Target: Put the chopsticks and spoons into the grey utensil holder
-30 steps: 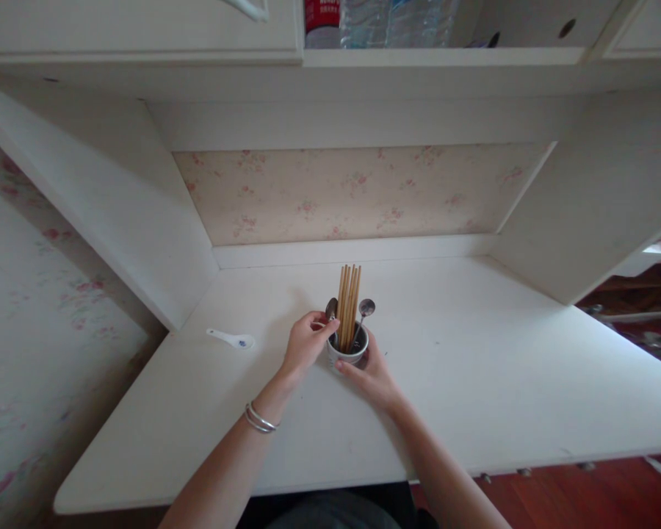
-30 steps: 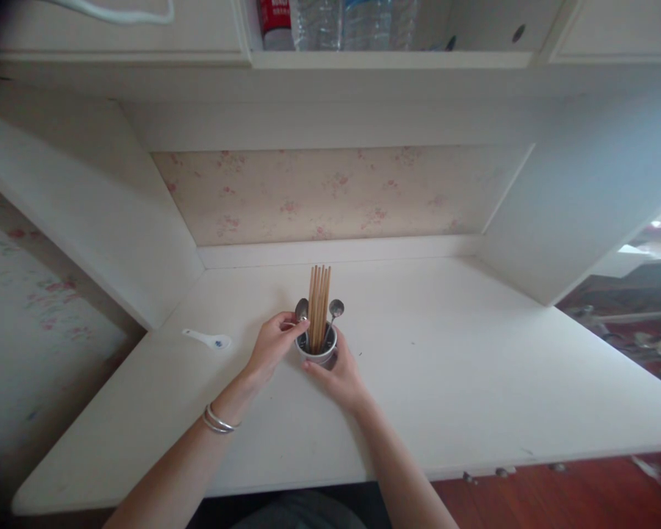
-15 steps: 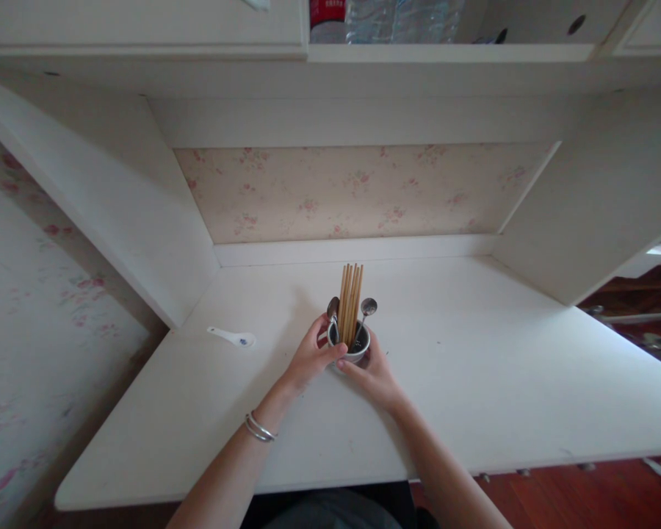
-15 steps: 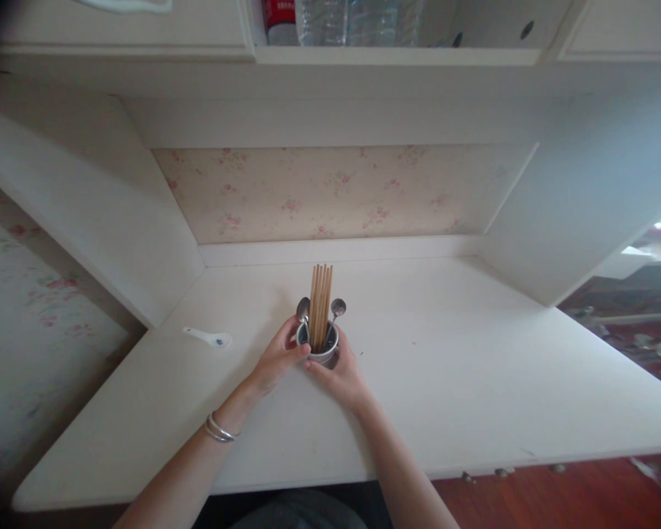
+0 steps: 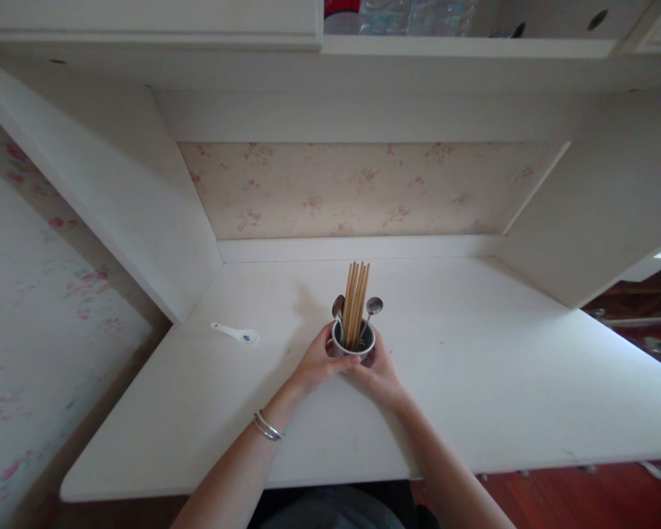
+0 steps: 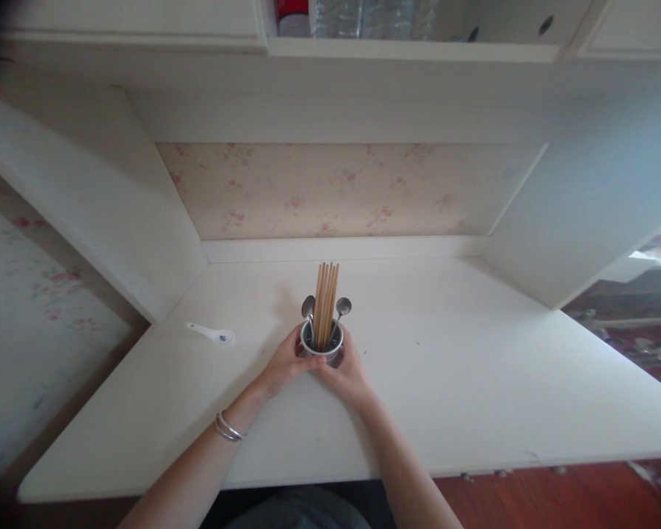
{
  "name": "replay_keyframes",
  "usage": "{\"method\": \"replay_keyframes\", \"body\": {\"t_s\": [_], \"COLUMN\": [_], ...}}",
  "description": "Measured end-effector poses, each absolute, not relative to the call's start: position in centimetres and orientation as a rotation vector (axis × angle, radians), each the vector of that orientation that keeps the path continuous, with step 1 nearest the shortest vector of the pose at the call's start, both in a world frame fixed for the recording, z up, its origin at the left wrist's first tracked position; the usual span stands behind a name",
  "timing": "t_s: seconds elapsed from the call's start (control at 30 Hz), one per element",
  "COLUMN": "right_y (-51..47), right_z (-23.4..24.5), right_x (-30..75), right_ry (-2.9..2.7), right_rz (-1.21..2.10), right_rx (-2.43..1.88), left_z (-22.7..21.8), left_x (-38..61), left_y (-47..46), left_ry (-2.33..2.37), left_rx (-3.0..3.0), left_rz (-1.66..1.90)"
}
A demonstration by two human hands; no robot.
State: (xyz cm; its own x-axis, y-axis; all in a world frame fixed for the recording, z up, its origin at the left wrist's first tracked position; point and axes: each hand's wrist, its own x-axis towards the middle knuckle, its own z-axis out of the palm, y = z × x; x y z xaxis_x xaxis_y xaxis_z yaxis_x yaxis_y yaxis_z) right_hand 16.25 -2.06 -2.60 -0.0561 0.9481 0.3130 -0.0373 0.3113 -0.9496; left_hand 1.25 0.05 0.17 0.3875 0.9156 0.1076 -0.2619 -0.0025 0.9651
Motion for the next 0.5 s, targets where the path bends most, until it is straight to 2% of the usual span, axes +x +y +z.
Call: {"method": "replay_keyframes", "body": {"t_s": [0.27, 0.33, 0.5], "right_y": [-3.0, -3.2, -4.3], "right_z": [-1.8, -1.4, 1.7], "right_x": [17.2, 17.5, 15.7], "right_ry": [-1.274, -1.139, -0.983], "right_rz": [1.115, 0.994, 0.403], "right_rx": [-0.937, -0.918, -0.982], "left_z": [0.6, 0.7, 0.8], "left_x": [1.2, 1.1, 1.1], "left_y": [0.0, 0.0, 0.1], "left_ry": [0.656, 0.653, 0.686], "left_rx": [1.214, 1.222, 1.172], "left_rz": [1.059, 1.067, 1.052]}}
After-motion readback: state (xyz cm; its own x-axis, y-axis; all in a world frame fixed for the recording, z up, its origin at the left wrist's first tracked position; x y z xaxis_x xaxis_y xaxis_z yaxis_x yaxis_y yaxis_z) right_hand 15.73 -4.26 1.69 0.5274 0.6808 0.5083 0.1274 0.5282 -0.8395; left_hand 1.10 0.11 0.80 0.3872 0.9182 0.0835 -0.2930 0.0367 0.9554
